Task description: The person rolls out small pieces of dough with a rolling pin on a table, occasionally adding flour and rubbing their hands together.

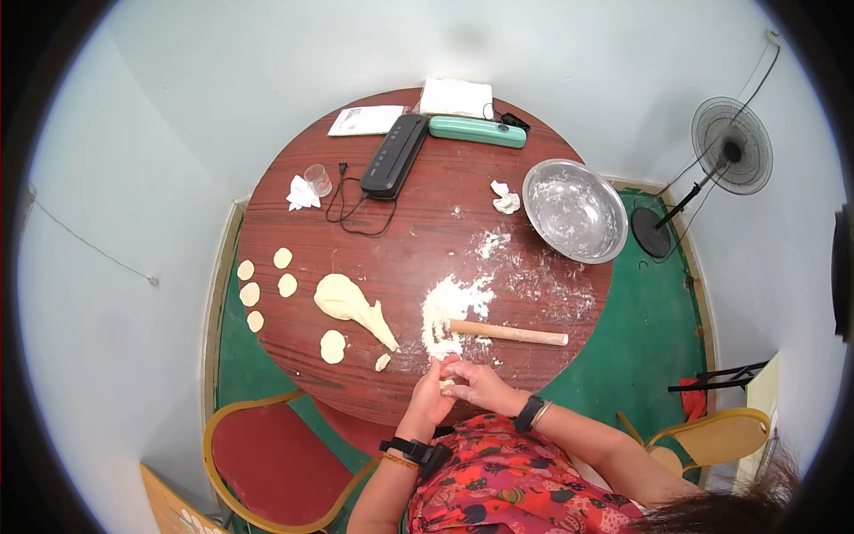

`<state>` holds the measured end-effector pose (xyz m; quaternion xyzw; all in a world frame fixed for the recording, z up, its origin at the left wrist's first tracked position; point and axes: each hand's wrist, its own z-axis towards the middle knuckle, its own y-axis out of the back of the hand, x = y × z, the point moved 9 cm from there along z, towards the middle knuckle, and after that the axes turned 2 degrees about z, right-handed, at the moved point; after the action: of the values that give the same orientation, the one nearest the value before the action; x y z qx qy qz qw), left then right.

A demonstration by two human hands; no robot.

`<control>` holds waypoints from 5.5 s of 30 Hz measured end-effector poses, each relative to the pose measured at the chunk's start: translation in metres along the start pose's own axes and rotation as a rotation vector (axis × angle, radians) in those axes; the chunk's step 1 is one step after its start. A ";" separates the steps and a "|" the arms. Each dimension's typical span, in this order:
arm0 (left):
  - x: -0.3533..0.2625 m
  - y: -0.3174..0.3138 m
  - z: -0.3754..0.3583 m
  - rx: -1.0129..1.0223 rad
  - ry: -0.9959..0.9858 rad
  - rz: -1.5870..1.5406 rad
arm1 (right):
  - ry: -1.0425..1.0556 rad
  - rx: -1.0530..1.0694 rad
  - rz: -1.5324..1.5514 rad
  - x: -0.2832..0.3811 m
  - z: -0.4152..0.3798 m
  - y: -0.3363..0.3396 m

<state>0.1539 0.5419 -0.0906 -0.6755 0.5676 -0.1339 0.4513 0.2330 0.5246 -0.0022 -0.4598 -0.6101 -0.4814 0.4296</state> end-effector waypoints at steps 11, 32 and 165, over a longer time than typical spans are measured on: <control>-0.018 -0.067 -0.015 0.039 -0.138 0.091 | 0.405 -0.139 -0.506 0.053 0.011 -0.002; -0.057 -0.097 -0.021 0.091 -0.582 0.208 | 0.390 -0.326 -0.288 0.098 0.029 0.002; -0.042 0.001 -0.020 -0.331 -0.907 1.712 | 0.156 -0.444 -0.595 -0.067 -0.007 0.084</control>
<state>0.1259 0.5701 -0.0667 -0.0778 0.6498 0.5918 0.4707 0.3291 0.5177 -0.0495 -0.3064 -0.5631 -0.7394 0.2060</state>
